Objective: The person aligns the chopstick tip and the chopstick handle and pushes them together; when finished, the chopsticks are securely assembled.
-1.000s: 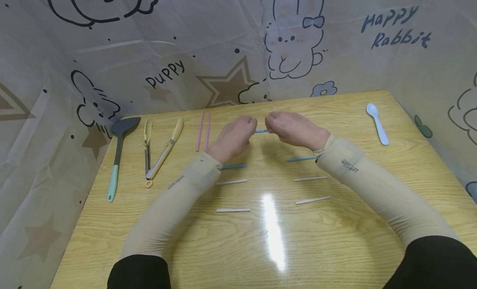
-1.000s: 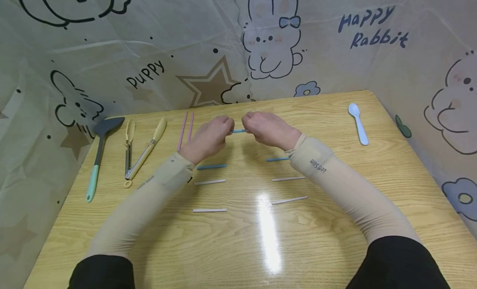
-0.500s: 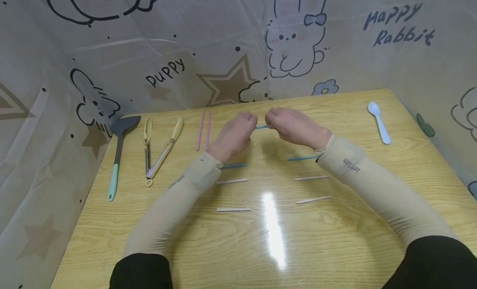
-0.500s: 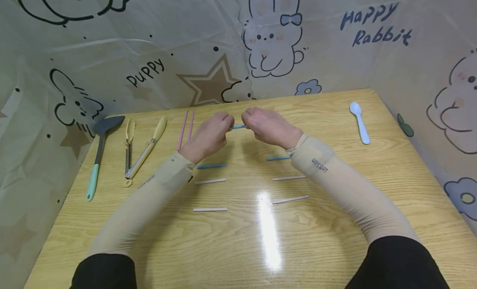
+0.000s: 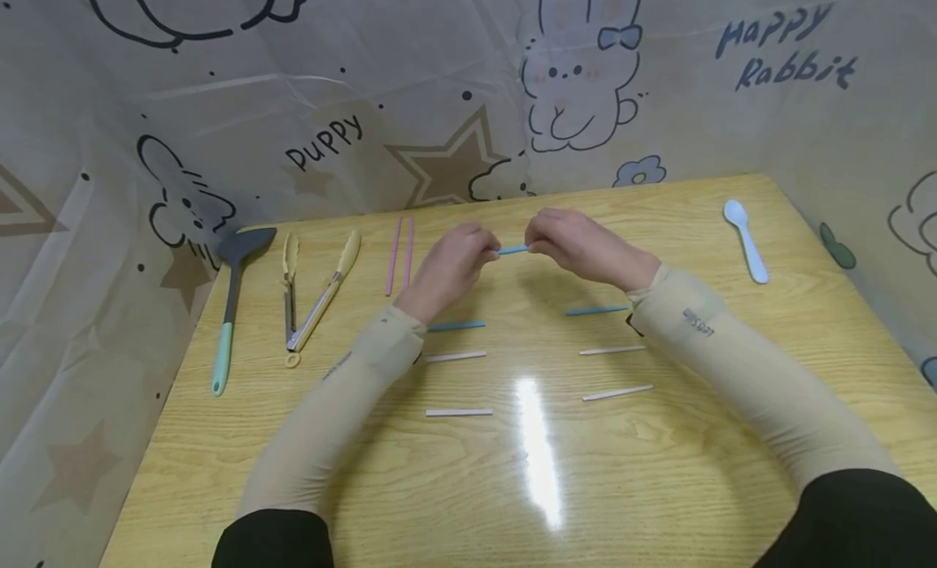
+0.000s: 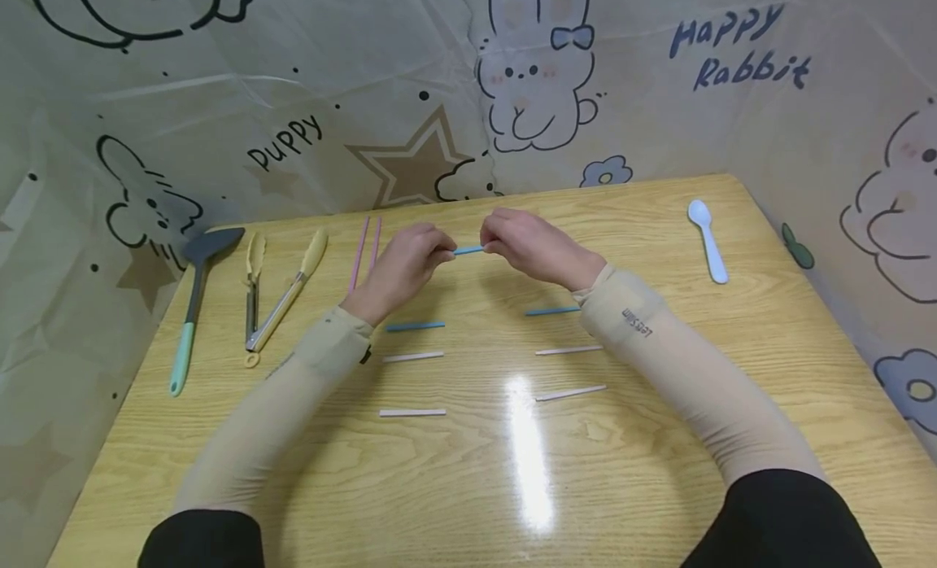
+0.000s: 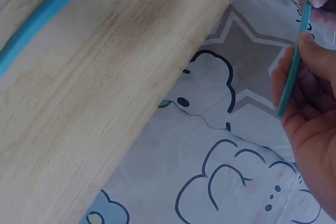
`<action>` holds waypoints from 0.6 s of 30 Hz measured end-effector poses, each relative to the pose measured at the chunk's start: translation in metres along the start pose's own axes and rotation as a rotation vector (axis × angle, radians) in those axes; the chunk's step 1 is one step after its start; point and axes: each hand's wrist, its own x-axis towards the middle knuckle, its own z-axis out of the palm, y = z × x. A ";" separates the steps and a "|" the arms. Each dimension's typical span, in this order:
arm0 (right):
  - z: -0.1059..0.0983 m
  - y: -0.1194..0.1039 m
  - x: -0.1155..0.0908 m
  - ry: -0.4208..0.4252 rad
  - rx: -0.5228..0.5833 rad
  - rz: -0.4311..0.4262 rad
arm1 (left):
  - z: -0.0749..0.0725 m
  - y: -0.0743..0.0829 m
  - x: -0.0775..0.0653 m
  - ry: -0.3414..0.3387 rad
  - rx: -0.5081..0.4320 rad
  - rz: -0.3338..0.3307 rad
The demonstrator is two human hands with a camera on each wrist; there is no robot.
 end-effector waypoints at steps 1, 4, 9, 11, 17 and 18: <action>0.000 0.001 0.000 0.007 0.004 -0.007 | 0.000 -0.001 0.000 -0.001 0.003 -0.003; 0.001 0.004 0.001 0.026 0.005 -0.025 | 0.001 -0.002 -0.001 -0.006 0.028 -0.006; 0.002 0.006 0.001 0.070 -0.049 -0.022 | 0.001 -0.005 -0.002 -0.031 0.048 -0.044; 0.002 0.007 -0.001 0.105 -0.094 -0.015 | 0.002 -0.009 -0.002 -0.039 0.042 -0.097; 0.003 0.011 -0.006 0.140 -0.159 0.026 | 0.007 -0.029 -0.003 -0.006 -0.010 -0.288; 0.003 0.012 -0.007 0.126 -0.158 0.032 | 0.008 -0.032 -0.003 0.002 -0.013 -0.314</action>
